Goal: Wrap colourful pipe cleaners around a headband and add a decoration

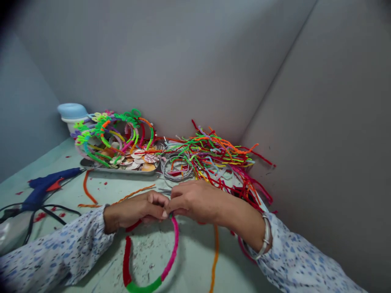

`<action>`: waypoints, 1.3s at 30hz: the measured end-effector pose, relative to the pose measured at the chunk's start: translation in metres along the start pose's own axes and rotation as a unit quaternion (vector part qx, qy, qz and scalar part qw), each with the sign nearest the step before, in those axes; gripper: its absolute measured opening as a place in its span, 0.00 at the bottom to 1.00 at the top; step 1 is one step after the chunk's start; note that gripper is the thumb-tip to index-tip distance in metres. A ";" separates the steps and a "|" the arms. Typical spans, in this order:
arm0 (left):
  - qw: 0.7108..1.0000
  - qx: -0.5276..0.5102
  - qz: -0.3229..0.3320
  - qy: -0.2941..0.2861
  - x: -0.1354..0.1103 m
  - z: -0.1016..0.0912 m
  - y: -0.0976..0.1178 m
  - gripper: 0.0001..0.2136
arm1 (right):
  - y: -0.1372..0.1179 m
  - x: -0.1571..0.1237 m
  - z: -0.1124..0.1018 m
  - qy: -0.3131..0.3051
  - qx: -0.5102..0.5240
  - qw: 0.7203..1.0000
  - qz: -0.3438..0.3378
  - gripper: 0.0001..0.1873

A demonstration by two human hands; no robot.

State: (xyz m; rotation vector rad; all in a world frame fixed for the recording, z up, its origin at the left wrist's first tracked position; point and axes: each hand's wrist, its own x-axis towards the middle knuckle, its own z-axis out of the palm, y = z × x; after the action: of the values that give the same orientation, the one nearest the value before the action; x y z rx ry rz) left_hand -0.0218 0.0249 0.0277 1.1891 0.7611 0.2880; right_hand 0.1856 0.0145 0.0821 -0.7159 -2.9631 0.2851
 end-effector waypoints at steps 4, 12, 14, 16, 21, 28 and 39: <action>1.000 -0.008 0.016 -0.001 0.000 -0.002 -0.001 0.07 | -0.002 0.003 -0.002 -0.006 -0.090 0.996 -0.023 0.10; 0.999 -0.014 0.044 -0.019 0.004 -0.009 -0.009 0.11 | -0.007 0.008 -0.009 -0.007 -0.138 0.989 -0.046 0.10; 0.998 0.000 0.057 -0.015 0.006 -0.011 -0.011 0.12 | -0.008 0.009 -0.011 -0.008 -0.148 0.988 -0.050 0.10; 0.997 0.019 0.070 -0.005 0.007 -0.013 -0.014 0.13 | -0.008 0.010 -0.012 -0.009 -0.157 0.986 -0.057 0.11; 0.994 0.065 0.081 0.032 0.007 -0.012 -0.013 0.13 | -0.008 0.011 -0.014 -0.023 -0.189 0.980 -0.062 0.10; 0.977 0.166 0.111 0.077 0.005 -0.008 -0.008 0.10 | -0.013 0.020 -0.014 -0.077 -0.223 0.969 -0.070 0.08; 0.948 0.228 0.153 0.161 0.009 0.001 -0.015 0.09 | -0.014 0.036 -0.003 -0.173 -0.239 0.955 -0.009 0.05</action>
State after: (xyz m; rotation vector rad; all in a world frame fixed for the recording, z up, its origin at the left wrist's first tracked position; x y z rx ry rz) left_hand -0.0169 0.0240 0.0109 1.7308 0.9579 0.5987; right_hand 0.1481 0.0195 0.0889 -0.7437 -3.4139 -0.3653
